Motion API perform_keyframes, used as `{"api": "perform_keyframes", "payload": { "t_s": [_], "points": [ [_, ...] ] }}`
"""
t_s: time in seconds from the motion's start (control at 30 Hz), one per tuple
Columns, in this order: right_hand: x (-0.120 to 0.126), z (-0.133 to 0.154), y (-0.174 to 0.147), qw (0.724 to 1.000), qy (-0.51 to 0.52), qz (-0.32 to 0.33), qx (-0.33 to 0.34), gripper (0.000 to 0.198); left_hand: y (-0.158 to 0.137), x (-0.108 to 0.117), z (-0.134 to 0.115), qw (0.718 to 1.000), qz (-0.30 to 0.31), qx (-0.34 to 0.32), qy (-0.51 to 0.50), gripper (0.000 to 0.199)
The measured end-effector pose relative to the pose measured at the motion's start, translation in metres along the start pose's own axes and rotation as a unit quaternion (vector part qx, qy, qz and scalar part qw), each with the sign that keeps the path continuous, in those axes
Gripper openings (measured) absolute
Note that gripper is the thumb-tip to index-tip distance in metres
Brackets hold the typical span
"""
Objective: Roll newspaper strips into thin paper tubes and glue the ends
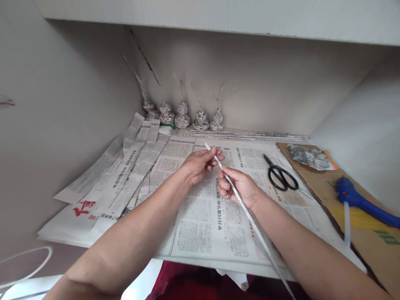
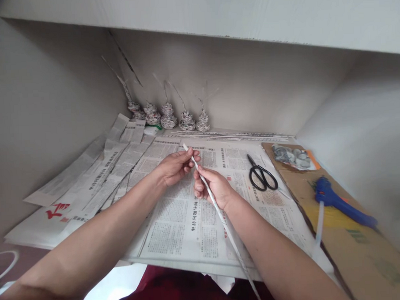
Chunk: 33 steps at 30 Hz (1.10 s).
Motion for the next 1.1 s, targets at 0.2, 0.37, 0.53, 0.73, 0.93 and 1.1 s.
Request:
{"api": "perform_keyframes", "payload": {
  "t_s": [0.2,0.37,0.53,0.73,0.93,1.1],
  "points": [
    [0.004,-0.001,0.001,0.999,0.010,-0.025,-0.022,0.027,0.002,0.006,0.000,0.999,-0.012,-0.008,0.031,0.020],
    [0.001,-0.004,-0.001,0.995,0.068,0.014,-0.070,0.035,0.002,0.004,-0.004,1.000,-0.019,-0.004,0.017,0.017],
    [0.003,-0.003,-0.001,0.997,0.057,0.008,-0.049,0.024,0.002,0.004,-0.006,1.000,-0.017,0.003,0.019,0.017],
    [0.006,-0.003,0.000,0.999,0.011,-0.024,-0.026,0.027,0.001,0.006,-0.005,0.999,-0.008,0.005,0.031,0.017],
    [0.008,0.000,0.001,0.994,-0.079,-0.077,0.020,0.029,-0.004,-0.002,0.004,0.996,0.039,0.031,0.080,0.025],
    [0.011,-0.001,0.003,0.997,-0.035,-0.064,0.009,0.025,-0.006,-0.003,0.007,0.994,0.033,0.041,0.100,0.025]
  ]
}}
Point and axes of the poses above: each hand's wrist, its own y-axis towards the middle knuckle, its own x-axis out of the back of the hand, z = x × y, the point moved 5 cm from there along y, towards the middle knuckle, and after that the axes turned 10 degrees about -y, right-handed, at the moved point
